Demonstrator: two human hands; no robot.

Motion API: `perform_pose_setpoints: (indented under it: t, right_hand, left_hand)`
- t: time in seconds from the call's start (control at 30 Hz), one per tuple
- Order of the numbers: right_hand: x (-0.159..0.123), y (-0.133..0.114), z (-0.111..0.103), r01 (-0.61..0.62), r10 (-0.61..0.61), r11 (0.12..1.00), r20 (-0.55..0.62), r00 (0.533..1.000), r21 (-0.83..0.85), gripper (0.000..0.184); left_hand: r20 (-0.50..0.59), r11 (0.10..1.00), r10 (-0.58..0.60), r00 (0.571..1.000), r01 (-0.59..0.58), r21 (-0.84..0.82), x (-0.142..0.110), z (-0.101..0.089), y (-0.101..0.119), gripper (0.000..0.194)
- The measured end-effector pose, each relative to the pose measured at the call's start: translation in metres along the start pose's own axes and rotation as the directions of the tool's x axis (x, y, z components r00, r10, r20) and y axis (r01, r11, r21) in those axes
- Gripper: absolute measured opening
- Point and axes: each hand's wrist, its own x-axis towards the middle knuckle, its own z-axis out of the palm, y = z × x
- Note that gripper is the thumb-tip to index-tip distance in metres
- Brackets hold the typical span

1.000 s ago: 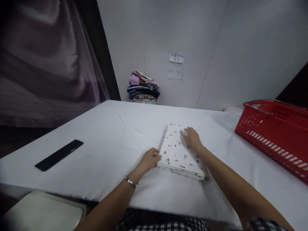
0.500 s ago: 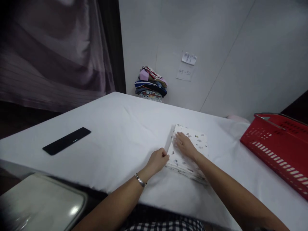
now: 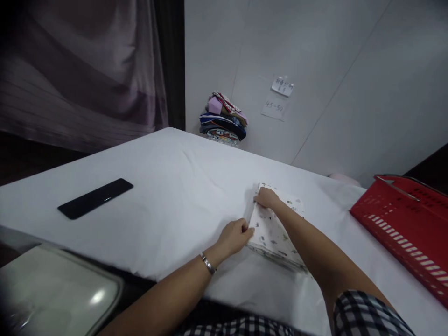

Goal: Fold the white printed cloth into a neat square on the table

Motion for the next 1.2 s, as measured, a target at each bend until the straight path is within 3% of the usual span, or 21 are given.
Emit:
perform_pose_setpoints:
  t: [0.1, 0.37, 0.5, 0.67, 0.73, 0.83, 0.97, 1.2]
  right_hand:
    - [0.002, -0.002, -0.001, 0.003, -0.003, 1.000, -0.007, 1.000, -0.007, 0.011]
    - [0.005, 0.000, 0.015, 0.004, 0.008, 0.991, -0.087, 0.996, 0.132, 0.016]
    - [0.000, 0.006, 0.021, 0.048, -0.041, 0.965, -0.032, 0.999, 0.258, 0.023]
    - [-0.004, 0.024, 0.011, 0.113, -0.150, 0.928, 0.077, 0.986, 0.356, 0.037]
    - [-0.001, 0.030, 0.005, 0.198, -0.234, 0.927, 0.078, 0.969, 0.318, 0.042]
    - [0.005, 0.031, -0.004, 0.389, -0.395, 0.917, 0.068, 0.916, 0.088, 0.051]
    - [0.017, 0.022, -0.012, 0.515, -0.485, 0.837, 0.187, 0.855, -0.186, 0.051]
    - [0.030, 0.012, -0.019, 0.600, -0.535, 0.769, 0.290, 0.793, -0.221, 0.042]
  left_hand:
    - [0.008, 1.000, 0.025, 1.000, -0.025, -0.003, -0.001, -0.001, 0.001, 0.026]
    - [0.022, 0.999, 0.007, 1.000, -0.008, 0.033, 0.001, -0.001, 0.002, 0.023]
    - [0.062, 0.998, -0.024, 0.998, 0.021, 0.056, 0.001, -0.004, 0.003, 0.024]
    - [0.043, 0.998, -0.013, 0.999, 0.010, 0.065, 0.001, -0.003, 0.003, 0.024]
    - [0.040, 0.998, -0.020, 0.999, 0.017, 0.064, 0.001, -0.002, 0.003, 0.024]
    - [0.056, 0.998, -0.030, 0.998, 0.026, 0.062, 0.002, -0.003, 0.003, 0.024]
    - [0.063, 0.998, -0.023, 0.998, 0.020, 0.060, 0.002, -0.004, 0.002, 0.024]
    - [0.082, 0.999, -0.004, 0.997, 0.000, 0.051, 0.003, -0.002, -0.001, 0.023]
